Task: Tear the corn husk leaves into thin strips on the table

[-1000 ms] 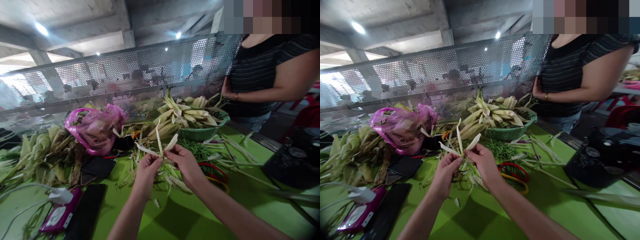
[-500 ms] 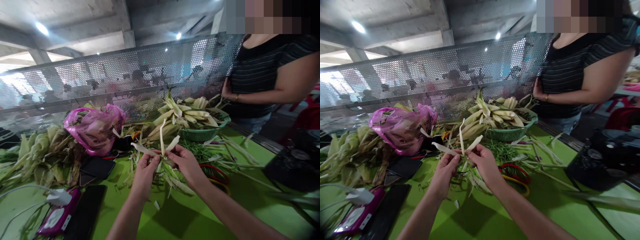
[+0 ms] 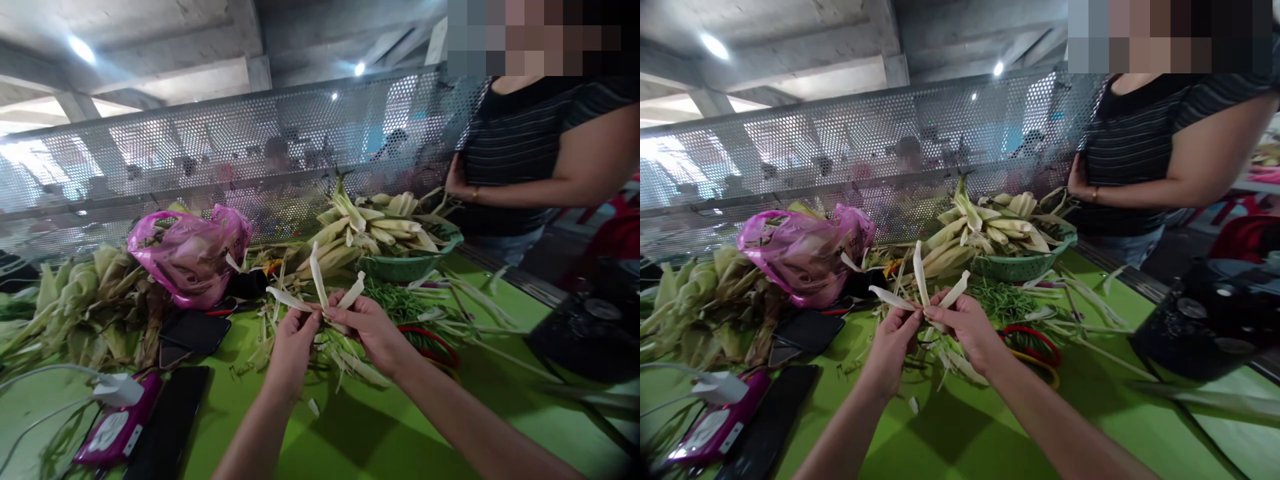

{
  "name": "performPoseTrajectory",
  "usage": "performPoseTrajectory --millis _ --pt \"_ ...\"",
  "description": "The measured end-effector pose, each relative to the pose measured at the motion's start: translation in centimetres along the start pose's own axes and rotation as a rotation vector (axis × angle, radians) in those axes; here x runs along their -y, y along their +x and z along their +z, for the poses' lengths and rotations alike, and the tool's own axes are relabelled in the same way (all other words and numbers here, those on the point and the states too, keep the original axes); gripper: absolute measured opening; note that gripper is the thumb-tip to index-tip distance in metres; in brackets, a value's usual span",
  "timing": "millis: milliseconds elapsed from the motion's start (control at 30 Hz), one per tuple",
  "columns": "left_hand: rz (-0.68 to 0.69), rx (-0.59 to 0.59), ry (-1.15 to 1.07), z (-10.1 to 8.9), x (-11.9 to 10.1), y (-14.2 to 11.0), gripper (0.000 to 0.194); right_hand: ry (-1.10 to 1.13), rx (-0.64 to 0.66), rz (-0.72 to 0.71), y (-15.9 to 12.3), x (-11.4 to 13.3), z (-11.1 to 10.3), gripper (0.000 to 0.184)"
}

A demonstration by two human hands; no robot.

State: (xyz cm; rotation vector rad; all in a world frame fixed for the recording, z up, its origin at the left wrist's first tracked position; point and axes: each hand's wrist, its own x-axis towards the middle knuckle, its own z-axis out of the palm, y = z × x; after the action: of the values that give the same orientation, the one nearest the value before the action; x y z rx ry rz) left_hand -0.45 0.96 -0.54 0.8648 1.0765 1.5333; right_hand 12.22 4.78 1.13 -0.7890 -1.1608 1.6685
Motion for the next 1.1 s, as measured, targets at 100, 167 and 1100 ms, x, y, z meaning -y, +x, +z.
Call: performPoseTrajectory --millis 100,167,1100 --pt "0.006 0.039 0.009 0.0 0.3 -0.1 0.026 0.004 -0.046 -0.041 0.0 -0.2 0.1 0.025" --pt "0.018 0.068 0.004 0.2 0.4 -0.2 0.027 0.015 -0.095 -0.09 0.0 -0.3 0.1 0.024" --pt "0.064 0.061 0.062 -0.3 0.5 0.0 0.018 -0.228 -0.064 -0.121 0.2 -0.1 -0.5 0.029"
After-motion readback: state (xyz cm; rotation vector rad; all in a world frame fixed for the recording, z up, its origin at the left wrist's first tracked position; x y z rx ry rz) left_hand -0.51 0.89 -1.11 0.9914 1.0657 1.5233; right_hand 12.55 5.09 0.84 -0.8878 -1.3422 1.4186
